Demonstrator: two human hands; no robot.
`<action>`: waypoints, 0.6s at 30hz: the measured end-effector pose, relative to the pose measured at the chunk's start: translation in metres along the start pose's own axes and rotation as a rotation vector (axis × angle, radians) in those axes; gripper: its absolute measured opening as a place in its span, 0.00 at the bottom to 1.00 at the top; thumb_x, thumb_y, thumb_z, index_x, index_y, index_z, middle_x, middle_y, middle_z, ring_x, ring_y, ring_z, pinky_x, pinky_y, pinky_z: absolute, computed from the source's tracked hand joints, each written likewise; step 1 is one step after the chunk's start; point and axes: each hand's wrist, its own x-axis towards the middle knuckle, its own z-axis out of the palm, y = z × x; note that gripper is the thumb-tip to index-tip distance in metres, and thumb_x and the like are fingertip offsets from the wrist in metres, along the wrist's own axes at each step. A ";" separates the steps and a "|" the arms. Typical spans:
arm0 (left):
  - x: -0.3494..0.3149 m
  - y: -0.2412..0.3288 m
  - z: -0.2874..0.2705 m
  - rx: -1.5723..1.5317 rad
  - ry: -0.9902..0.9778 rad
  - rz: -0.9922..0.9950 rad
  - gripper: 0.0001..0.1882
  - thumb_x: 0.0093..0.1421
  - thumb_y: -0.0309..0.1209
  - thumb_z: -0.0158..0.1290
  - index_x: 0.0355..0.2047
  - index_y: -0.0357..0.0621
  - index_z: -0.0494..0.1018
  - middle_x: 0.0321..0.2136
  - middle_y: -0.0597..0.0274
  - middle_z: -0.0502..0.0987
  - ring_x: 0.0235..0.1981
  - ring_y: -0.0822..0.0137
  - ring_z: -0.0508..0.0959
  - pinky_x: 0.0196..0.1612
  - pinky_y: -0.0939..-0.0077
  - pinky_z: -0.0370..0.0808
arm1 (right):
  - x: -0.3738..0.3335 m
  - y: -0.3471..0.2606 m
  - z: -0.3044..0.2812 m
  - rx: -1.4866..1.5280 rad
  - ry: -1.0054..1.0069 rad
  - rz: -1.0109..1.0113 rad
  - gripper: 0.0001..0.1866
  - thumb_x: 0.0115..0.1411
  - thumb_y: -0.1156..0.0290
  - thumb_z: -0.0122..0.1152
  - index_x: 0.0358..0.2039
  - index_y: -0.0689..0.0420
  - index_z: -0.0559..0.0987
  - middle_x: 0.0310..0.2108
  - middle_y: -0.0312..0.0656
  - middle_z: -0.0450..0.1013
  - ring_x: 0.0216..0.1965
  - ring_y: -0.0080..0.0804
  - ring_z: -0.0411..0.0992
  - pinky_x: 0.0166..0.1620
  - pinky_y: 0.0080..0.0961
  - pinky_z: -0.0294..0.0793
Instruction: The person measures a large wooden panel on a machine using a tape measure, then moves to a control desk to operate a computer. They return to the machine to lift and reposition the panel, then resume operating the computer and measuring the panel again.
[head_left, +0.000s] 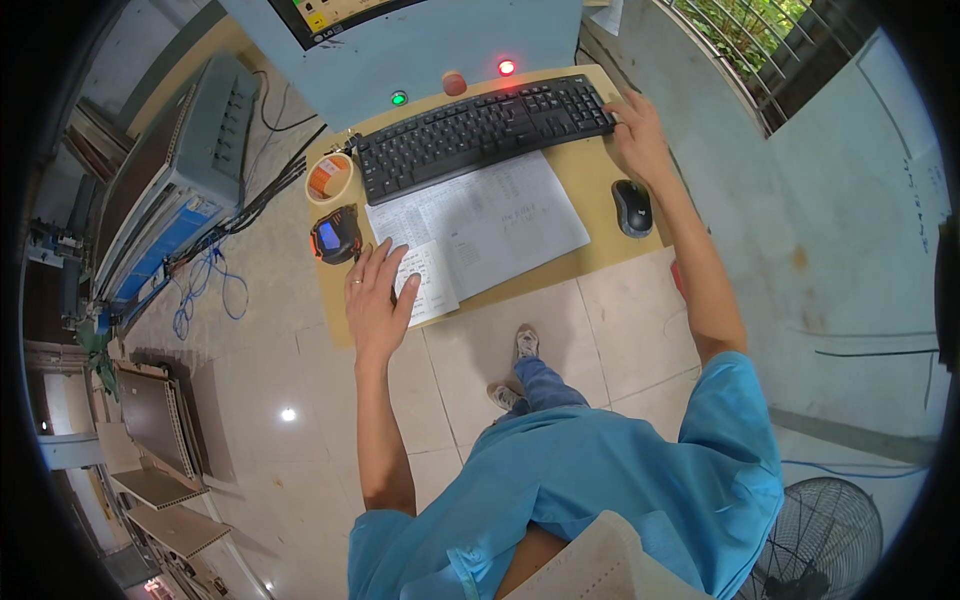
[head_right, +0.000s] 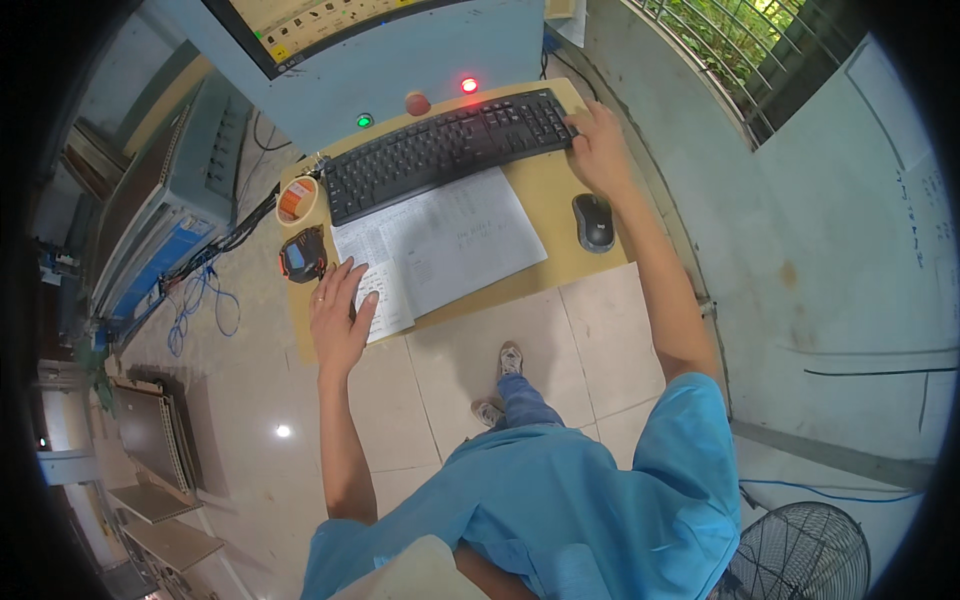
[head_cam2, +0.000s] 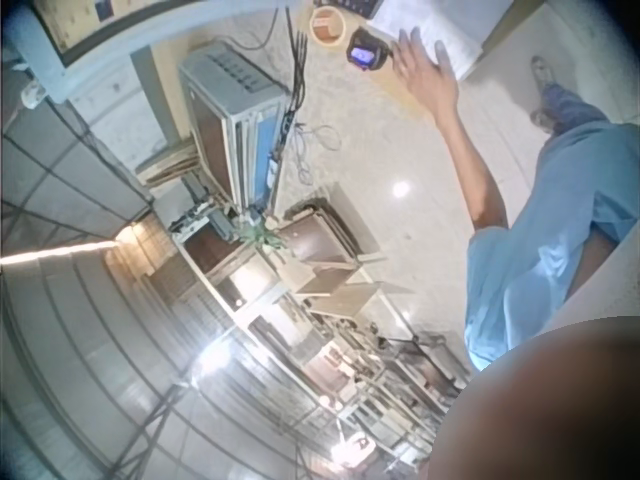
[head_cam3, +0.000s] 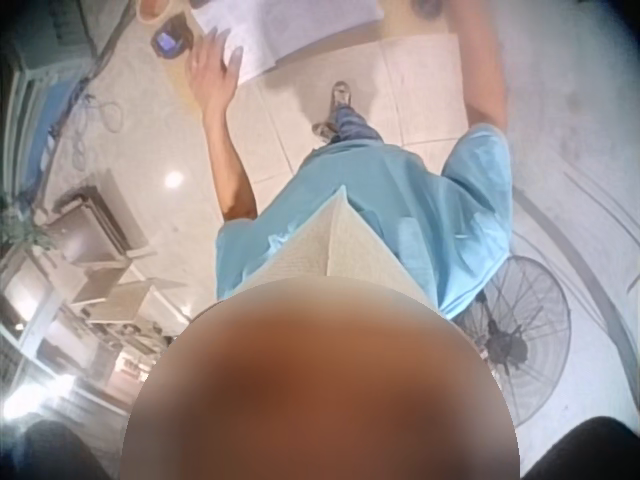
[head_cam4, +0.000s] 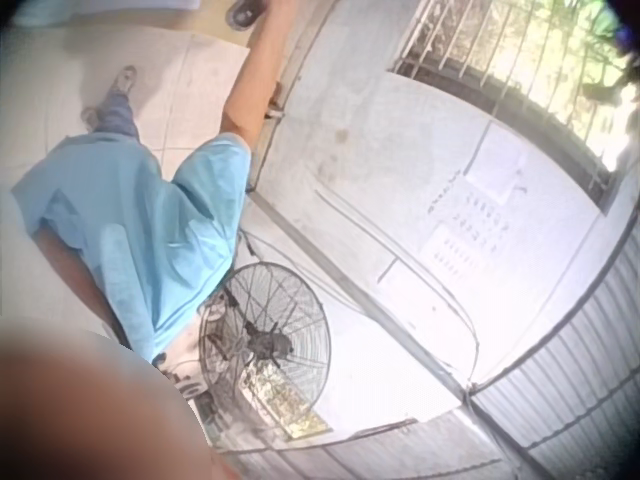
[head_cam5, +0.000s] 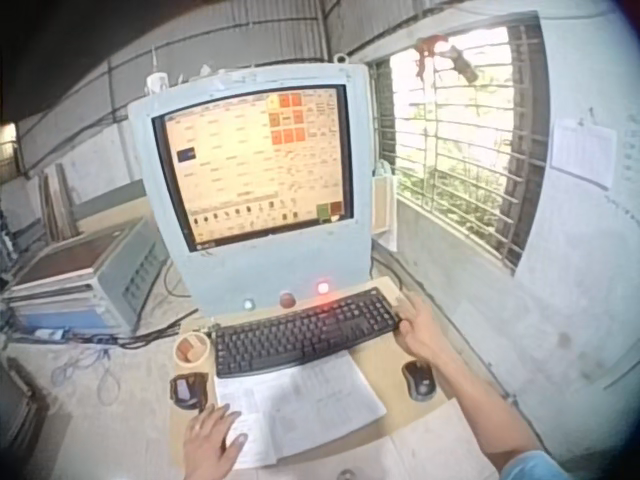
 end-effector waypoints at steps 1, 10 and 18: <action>0.000 0.000 0.000 -0.003 -0.021 0.005 0.23 0.66 0.45 0.54 0.59 0.52 0.74 0.63 0.59 0.71 0.66 0.49 0.66 0.68 0.55 0.59 | 0.000 0.003 0.000 -0.058 -0.010 0.026 0.17 0.57 0.76 0.53 0.45 0.56 0.83 0.61 0.61 0.67 0.66 0.61 0.60 0.68 0.47 0.60; 0.001 -0.002 0.003 -0.001 0.047 0.003 0.23 0.66 0.46 0.53 0.59 0.54 0.73 0.63 0.59 0.71 0.67 0.50 0.65 0.68 0.54 0.59 | -0.041 -0.058 -0.042 0.199 0.163 0.311 0.24 0.65 0.66 0.58 0.60 0.58 0.74 0.63 0.58 0.67 0.66 0.56 0.62 0.66 0.44 0.61; -0.002 -0.003 0.005 -0.002 0.062 0.019 0.23 0.67 0.48 0.51 0.59 0.54 0.73 0.63 0.60 0.70 0.67 0.50 0.65 0.69 0.54 0.58 | -0.107 -0.107 -0.026 -0.011 0.099 0.395 0.31 0.62 0.62 0.62 0.64 0.57 0.69 0.66 0.59 0.62 0.66 0.57 0.61 0.65 0.44 0.65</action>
